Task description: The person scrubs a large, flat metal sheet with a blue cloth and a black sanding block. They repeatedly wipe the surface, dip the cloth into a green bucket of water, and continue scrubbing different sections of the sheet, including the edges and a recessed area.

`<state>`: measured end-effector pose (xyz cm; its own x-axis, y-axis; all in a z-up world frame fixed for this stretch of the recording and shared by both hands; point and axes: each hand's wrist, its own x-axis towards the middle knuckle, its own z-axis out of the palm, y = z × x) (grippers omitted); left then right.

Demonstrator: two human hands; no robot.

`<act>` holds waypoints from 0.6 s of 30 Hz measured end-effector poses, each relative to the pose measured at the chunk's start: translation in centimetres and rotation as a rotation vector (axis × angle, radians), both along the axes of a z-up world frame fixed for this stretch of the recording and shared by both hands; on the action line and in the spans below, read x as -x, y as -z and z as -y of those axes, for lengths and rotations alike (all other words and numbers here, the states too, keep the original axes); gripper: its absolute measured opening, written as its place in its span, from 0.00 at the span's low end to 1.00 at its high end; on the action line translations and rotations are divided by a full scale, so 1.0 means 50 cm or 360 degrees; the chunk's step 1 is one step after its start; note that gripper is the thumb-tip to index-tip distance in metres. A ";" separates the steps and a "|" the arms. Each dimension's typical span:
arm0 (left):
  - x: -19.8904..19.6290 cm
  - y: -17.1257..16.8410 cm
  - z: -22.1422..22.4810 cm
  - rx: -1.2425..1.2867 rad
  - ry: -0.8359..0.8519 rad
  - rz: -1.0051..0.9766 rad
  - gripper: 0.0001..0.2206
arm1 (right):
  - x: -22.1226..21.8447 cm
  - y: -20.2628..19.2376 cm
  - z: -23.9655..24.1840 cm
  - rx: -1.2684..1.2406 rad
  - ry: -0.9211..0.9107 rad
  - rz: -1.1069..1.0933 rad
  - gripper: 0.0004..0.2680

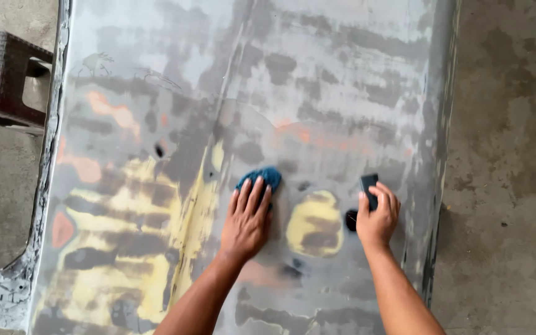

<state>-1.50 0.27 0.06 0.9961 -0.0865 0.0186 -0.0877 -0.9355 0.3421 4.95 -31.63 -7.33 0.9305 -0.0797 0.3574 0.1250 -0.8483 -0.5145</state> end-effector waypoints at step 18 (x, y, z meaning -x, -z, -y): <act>0.090 0.039 -0.078 -0.0068 -0.0334 0.0020 0.30 | -0.257 -0.004 -0.084 0.0014 0.0179 0.0252 0.06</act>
<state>-6.02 4.19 -1.88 0.9921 0.1216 0.0318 0.1064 -0.9473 0.3021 17.82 -27.41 -7.13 0.8480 -0.1761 0.4998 0.1083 -0.8657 -0.4887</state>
